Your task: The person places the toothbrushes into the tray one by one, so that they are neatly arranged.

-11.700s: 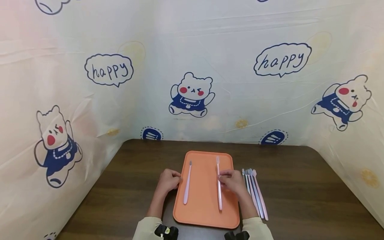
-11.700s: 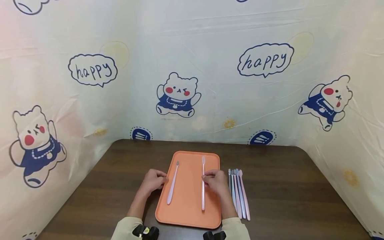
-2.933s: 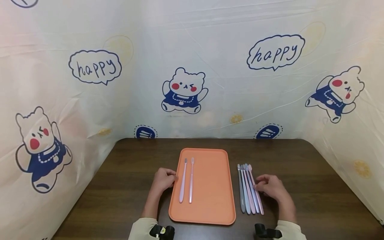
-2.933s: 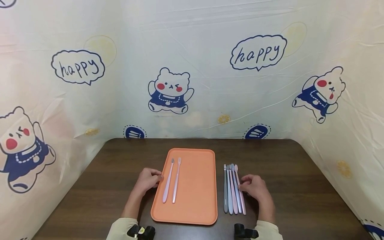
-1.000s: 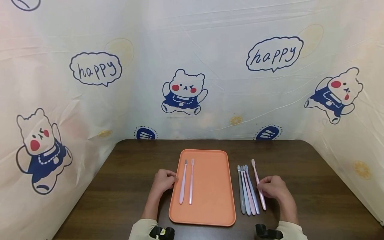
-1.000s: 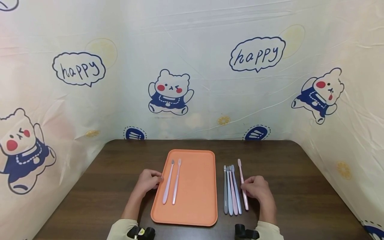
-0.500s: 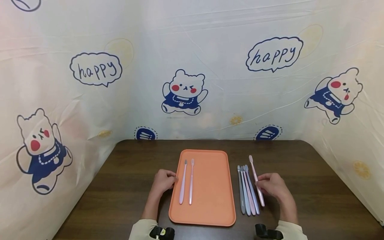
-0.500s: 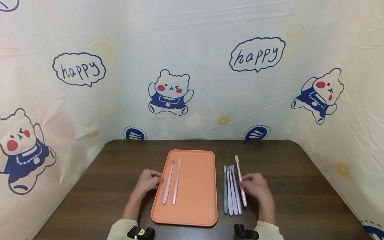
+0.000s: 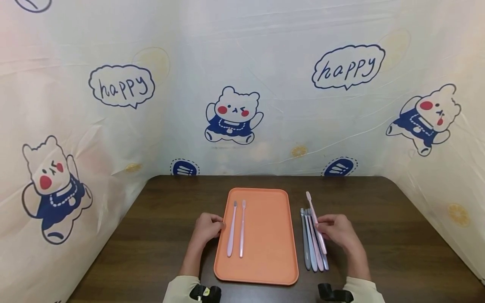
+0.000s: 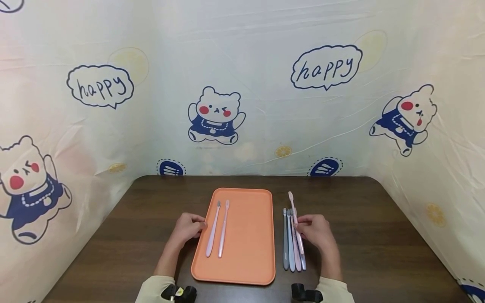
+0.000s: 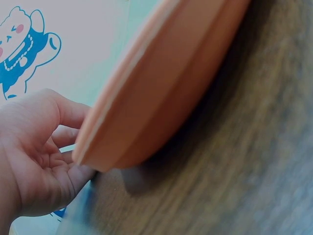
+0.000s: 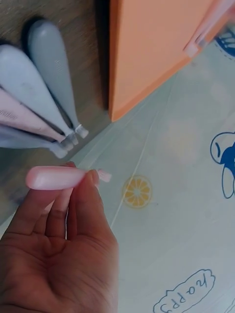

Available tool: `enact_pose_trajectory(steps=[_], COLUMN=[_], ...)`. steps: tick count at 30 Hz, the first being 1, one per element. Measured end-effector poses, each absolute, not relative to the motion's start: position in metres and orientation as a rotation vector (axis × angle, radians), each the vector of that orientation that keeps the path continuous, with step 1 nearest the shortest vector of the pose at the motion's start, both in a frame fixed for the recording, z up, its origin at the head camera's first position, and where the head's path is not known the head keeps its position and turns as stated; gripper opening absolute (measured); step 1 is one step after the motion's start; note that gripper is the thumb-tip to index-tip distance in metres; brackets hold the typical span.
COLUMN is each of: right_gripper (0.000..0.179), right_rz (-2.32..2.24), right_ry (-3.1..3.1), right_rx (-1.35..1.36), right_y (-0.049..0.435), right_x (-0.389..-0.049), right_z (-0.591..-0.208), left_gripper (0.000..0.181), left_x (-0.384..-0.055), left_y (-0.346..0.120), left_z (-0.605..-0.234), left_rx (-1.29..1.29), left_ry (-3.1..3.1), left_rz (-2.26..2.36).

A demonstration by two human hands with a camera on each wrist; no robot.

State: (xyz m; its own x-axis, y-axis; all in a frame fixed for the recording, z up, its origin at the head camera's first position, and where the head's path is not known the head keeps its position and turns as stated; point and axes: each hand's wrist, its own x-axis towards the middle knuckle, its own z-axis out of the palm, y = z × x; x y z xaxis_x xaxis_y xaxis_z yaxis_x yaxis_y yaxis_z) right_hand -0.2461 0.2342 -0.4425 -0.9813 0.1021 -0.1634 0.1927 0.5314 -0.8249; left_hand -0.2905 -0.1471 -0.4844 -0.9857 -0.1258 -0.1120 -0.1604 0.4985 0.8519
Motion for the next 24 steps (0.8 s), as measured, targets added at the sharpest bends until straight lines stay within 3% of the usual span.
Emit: enact_pose_trajectory(steps=[24], right_gripper=[0.029], right_rz=[-1.601], right_ry=[2.602], right_rx=[0.184], right_y=[0.202], right_x=[-0.250], right_z=[-0.440], left_gripper=[0.019], left_x=[-0.289], left_y=[-0.147], left_z=[-0.483], left_rx=[-0.247], left_ry=[2.696], left_rz=[1.542])
